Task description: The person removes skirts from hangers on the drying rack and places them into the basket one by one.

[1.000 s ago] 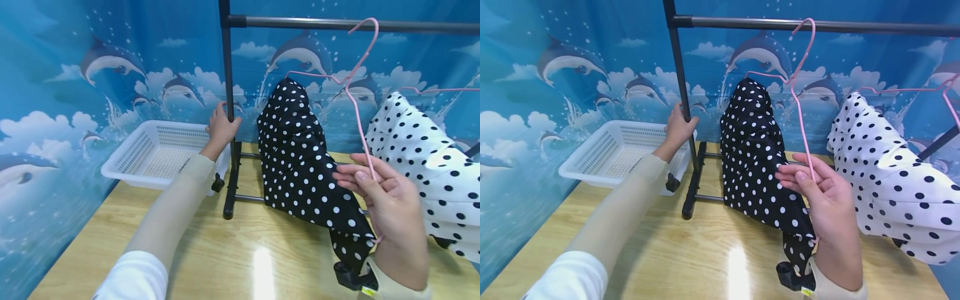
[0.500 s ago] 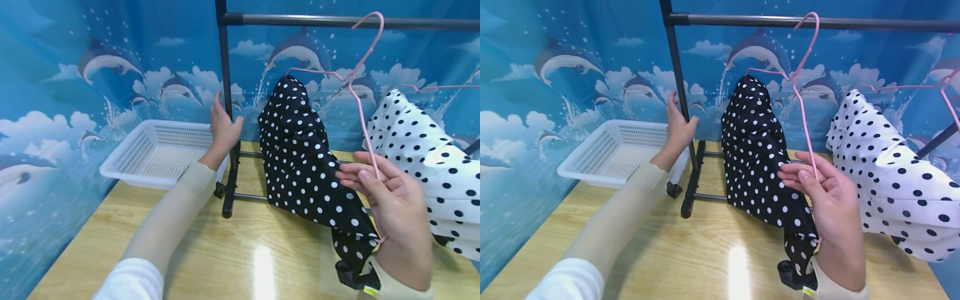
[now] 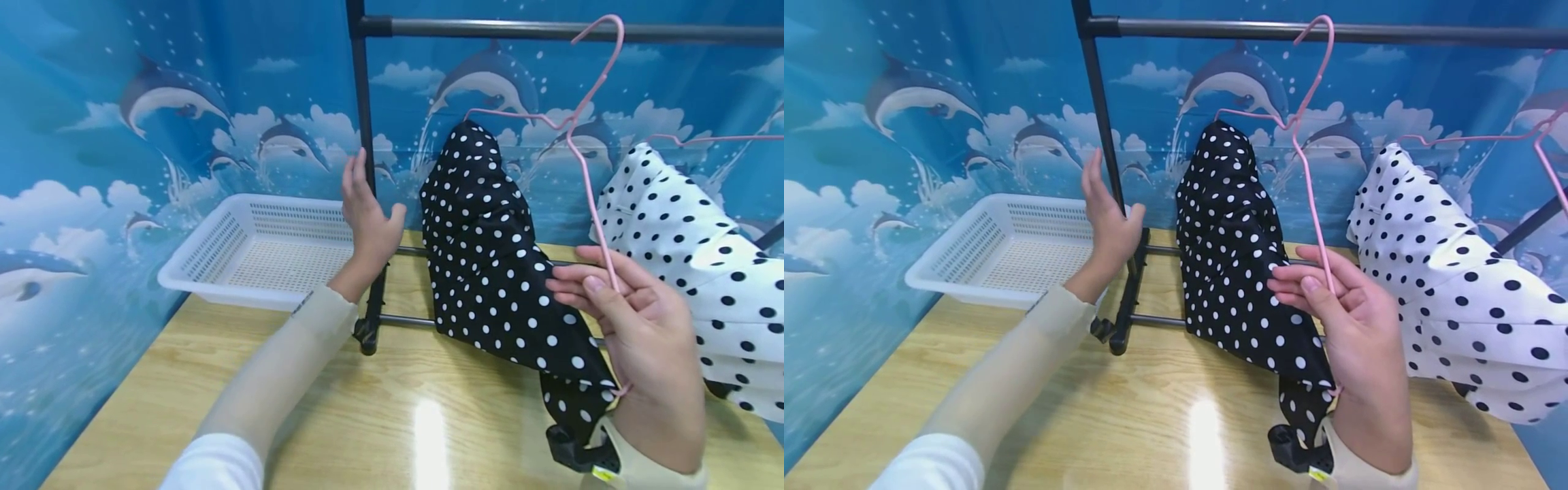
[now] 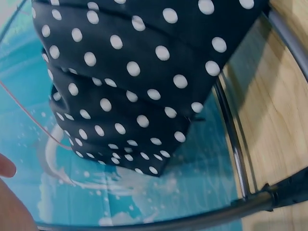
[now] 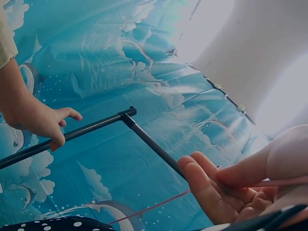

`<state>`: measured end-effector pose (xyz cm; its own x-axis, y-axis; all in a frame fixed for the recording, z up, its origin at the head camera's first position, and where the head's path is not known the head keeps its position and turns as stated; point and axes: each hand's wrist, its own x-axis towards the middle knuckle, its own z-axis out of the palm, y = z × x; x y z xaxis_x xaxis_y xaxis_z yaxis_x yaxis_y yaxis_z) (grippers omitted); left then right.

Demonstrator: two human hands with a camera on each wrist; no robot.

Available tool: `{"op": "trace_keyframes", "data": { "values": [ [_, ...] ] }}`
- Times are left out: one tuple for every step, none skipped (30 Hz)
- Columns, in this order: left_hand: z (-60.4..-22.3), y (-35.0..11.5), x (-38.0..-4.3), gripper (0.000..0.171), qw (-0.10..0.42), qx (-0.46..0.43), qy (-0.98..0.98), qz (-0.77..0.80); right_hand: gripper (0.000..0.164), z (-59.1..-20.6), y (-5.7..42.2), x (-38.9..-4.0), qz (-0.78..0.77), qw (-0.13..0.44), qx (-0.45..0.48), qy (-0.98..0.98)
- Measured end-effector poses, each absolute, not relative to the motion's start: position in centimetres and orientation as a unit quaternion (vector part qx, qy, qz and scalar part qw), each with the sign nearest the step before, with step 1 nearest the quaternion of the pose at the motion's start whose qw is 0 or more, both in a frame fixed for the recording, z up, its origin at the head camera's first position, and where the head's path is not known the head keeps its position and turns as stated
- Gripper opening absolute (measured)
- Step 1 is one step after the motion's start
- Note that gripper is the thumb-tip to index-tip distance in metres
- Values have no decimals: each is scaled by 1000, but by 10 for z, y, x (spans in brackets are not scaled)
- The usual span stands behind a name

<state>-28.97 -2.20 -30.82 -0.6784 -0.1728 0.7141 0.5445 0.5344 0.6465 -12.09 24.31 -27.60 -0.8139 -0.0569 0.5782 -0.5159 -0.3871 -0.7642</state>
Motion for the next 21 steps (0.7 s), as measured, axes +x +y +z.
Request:
{"op": "trace_keyframes", "data": {
  "values": [
    [-309,-20,-287,89,388,-130,-783,-467,31,-276,243,-121,788,145,267,-535],
    [-309,-19,-285,89,389,-143,-779,-471,31,-276,243,-121,787,146,267,-537],
    [-309,-17,-283,89,386,-153,-776,-475,31,-276,243,-121,787,146,268,-537],
    [-309,-16,-281,89,381,-161,-773,-481,31,-276,243,-121,786,145,268,-538],
    [-310,-15,-279,89,375,-167,-771,-487,31,-276,243,-121,786,144,270,-537],
    [-310,-14,-277,89,367,-171,-771,-492,32,-276,243,-121,786,144,272,-537],
    [-311,-13,-276,89,360,-174,-771,-496,32,-275,243,-121,785,144,272,-538],
    [-312,-12,-274,88,352,-175,-772,-499,32,-275,243,-121,785,144,274,-537],
    [-313,-12,-274,88,346,-174,-774,-501,32,-275,243,-121,785,144,275,-537],
    [-314,-11,-273,87,341,-173,-776,-502,32,-275,243,-121,784,144,276,-537],
    [-315,-11,-272,87,334,-172,-777,-505,32,-275,243,-120,783,145,277,-538],
    [-316,-10,-271,86,327,-172,-778,-509,32,-275,243,-120,783,145,277,-538],
    [-317,-9,-270,85,321,-173,-778,-511,32,-274,243,-120,784,144,278,-536],
    [-318,-8,-270,85,316,-173,-777,-516,32,-274,243,-120,783,145,279,-537],
    [-319,-8,-269,84,309,-173,-776,-521,32,-274,243,-120,783,143,280,-537],
    [-320,-7,-268,84,302,-174,-775,-528,32,-274,243,-120,782,142,280,-538],
    [-321,-6,-268,83,296,-175,-773,-533,32,-274,243,-120,782,141,280,-538],
    [-322,-5,-268,83,291,-176,-773,-536,32,-274,243,-119,783,139,280,-538],
    [-324,-4,-267,83,285,-178,-774,-537,32,-274,243,-119,783,137,281,-538],
    [-326,-3,-267,83,278,-180,-776,-537,32,-274,243,-119,782,136,280,-540],
    [-327,-2,-266,83,268,-182,-780,-536,32,-273,242,-119,782,135,280,-541]
  ]
}}
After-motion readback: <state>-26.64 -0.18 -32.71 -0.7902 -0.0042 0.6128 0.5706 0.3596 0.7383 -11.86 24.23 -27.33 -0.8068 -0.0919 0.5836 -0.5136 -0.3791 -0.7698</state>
